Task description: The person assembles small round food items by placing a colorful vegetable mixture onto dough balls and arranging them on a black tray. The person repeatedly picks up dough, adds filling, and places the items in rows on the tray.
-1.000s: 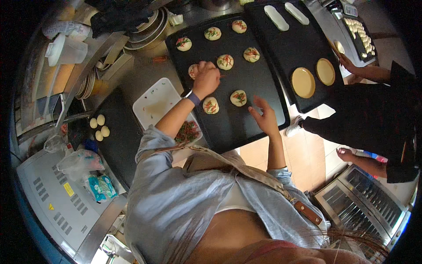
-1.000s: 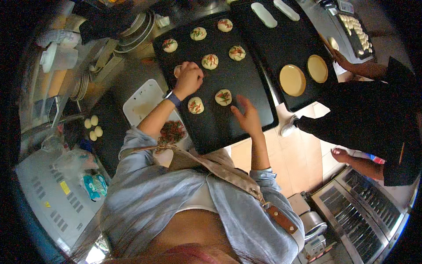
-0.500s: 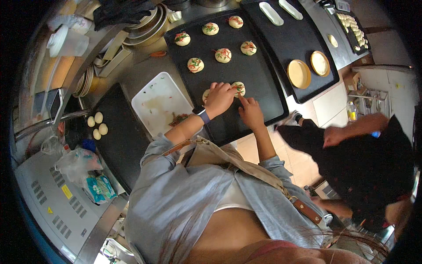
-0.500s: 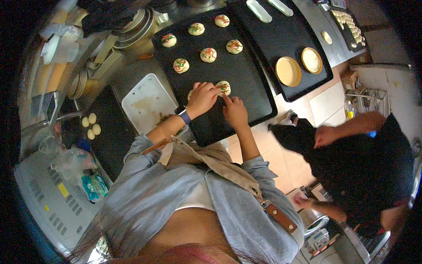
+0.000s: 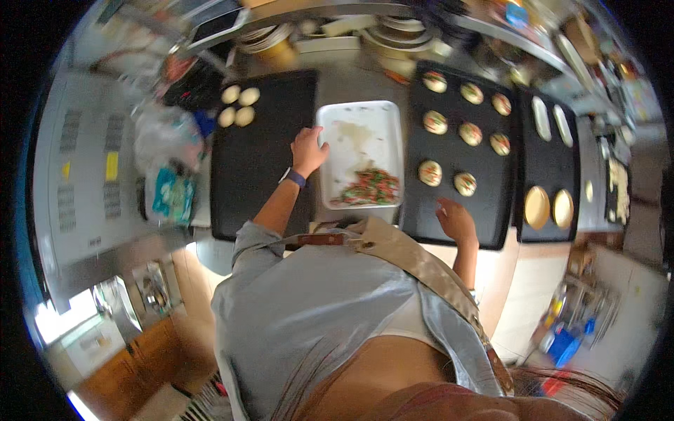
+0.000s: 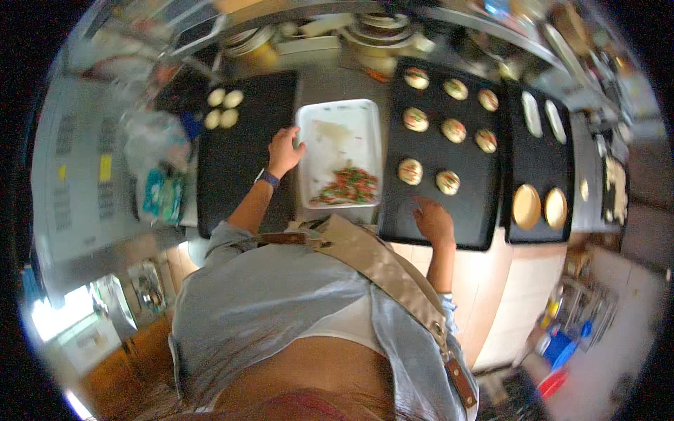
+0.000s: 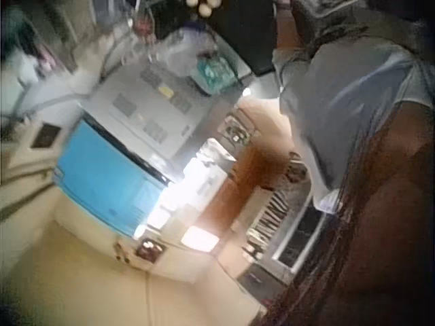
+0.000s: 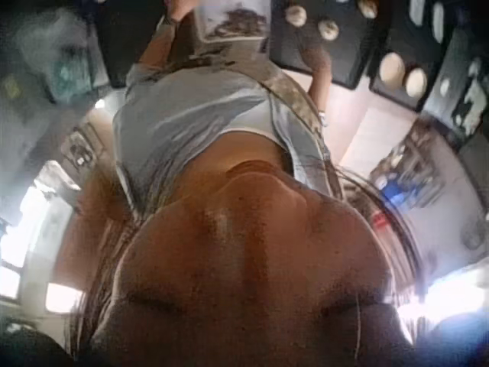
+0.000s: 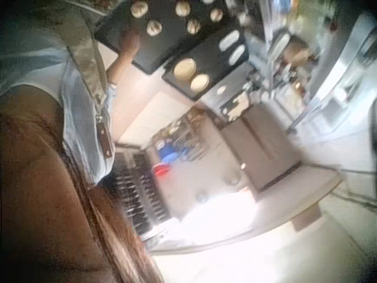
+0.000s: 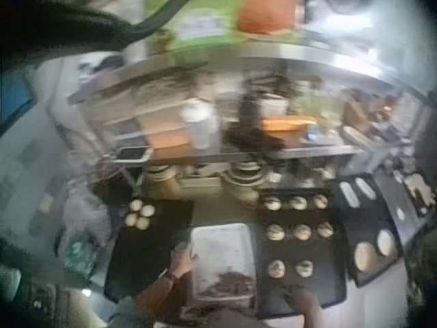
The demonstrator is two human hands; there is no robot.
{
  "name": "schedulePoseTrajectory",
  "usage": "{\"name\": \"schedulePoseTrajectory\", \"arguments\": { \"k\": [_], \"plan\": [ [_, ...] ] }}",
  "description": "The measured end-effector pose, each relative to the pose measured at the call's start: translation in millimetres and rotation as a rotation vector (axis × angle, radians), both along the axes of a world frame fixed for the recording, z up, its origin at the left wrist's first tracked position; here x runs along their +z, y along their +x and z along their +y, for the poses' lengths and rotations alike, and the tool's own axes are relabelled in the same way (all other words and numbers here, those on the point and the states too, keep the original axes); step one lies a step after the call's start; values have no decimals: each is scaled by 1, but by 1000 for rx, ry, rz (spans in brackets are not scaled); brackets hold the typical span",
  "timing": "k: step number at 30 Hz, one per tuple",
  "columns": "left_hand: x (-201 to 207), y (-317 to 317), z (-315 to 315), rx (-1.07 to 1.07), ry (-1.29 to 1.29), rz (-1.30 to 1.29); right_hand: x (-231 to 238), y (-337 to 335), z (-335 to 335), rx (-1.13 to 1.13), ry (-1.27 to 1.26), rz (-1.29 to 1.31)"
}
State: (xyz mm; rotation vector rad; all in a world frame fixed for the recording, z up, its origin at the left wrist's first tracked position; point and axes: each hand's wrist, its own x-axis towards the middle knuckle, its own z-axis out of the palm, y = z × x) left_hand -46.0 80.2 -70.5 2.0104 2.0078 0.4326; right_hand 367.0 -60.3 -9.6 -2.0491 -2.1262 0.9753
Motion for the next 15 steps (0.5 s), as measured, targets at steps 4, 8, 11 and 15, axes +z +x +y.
{"name": "schedulePoseTrajectory", "arguments": {
  "k": [4,8,11,15],
  "plan": [
    [-19,-118,15,347,-130,53,1,-39,16,152,-12,-12],
    [-13,-180,39,507,-187,57,15,-89,41,206,-13,23],
    [-12,-200,73,612,-192,83,32,-127,58,272,8,4],
    [-57,-246,105,702,-172,-60,37,-165,79,455,-47,-51]
  ]
}}
